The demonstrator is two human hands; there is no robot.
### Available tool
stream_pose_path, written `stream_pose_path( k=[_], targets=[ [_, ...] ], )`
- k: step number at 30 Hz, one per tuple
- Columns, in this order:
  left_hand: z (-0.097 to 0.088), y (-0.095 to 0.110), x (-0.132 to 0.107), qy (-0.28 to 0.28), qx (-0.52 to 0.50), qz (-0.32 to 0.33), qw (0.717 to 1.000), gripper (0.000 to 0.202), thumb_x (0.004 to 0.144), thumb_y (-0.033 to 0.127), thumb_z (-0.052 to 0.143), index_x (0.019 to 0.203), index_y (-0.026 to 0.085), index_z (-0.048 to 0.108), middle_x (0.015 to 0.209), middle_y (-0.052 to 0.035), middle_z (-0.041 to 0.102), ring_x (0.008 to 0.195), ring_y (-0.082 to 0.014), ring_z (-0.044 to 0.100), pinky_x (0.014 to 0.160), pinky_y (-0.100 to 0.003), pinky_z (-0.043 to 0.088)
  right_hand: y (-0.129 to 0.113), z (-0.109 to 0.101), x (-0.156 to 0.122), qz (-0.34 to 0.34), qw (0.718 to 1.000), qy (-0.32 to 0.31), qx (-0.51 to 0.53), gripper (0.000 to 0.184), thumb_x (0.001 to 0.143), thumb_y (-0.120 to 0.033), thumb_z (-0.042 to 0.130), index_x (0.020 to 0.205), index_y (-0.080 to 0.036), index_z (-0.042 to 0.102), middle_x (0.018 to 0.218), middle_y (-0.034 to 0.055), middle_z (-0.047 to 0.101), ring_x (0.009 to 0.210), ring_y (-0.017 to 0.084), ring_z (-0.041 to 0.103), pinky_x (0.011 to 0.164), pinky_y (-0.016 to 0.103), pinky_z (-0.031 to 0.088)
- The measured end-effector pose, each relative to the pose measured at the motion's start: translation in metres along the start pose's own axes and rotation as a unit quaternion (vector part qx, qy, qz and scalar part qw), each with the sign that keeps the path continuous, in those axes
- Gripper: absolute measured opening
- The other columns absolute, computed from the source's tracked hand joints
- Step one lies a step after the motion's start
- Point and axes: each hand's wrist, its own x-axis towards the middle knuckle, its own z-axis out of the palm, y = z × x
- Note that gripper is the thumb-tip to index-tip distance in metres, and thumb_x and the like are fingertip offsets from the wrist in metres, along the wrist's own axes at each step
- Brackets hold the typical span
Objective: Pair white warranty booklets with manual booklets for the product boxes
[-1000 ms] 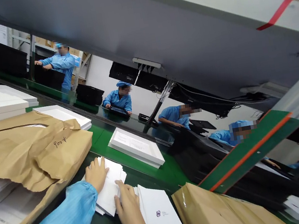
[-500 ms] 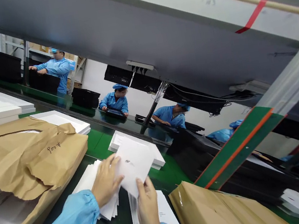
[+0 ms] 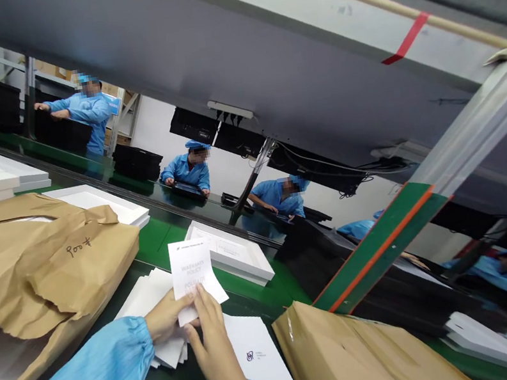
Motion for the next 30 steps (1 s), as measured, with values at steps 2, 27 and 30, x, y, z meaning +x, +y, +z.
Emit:
stream_pose_path(
  k=[2,27,30],
  targets=[
    [-0.003,-0.001,0.001,0.044,-0.003,0.004,0.999,0.041,0.069,0.032,0.051,0.105,0.013,0.045,0.099,-0.011,0.055,0.079,-0.0181,0.055,0.066,-0.029,0.045,-0.002,-0.014,0.0,-0.005,0.999,-0.035,0.01,0.039,0.075,-0.02,0.04,0.114,-0.023,0.038,0.122,0.0046,0.036,0.113,0.018,0.028,0.091,0.037,0.028],
    [-0.019,-0.003,0.004,0.082,0.007,-0.026,0.996,0.043,0.068,0.034,0.05,0.105,0.014,0.042,0.111,-0.0136,0.047,0.081,-0.0181,0.057,0.068,-0.029,0.047,0.072,-0.094,-0.087,0.258,0.936,0.128,-0.203,0.021,0.069,-0.042,0.038,0.067,-0.022,0.04,0.064,0.0038,0.05,0.062,0.021,0.051,0.054,0.032,0.041],
    [-0.017,-0.001,0.004,0.078,0.017,-0.048,0.996,0.043,0.067,0.034,0.052,0.104,0.013,0.043,0.107,-0.0139,0.051,0.08,-0.0182,0.057,0.065,-0.027,0.047,0.054,-0.099,-0.07,0.252,0.943,0.202,-0.085,0.017,0.074,-0.038,0.033,0.073,-0.021,0.037,0.069,0.0025,0.048,0.066,0.018,0.05,0.056,0.029,0.041]
  ],
)
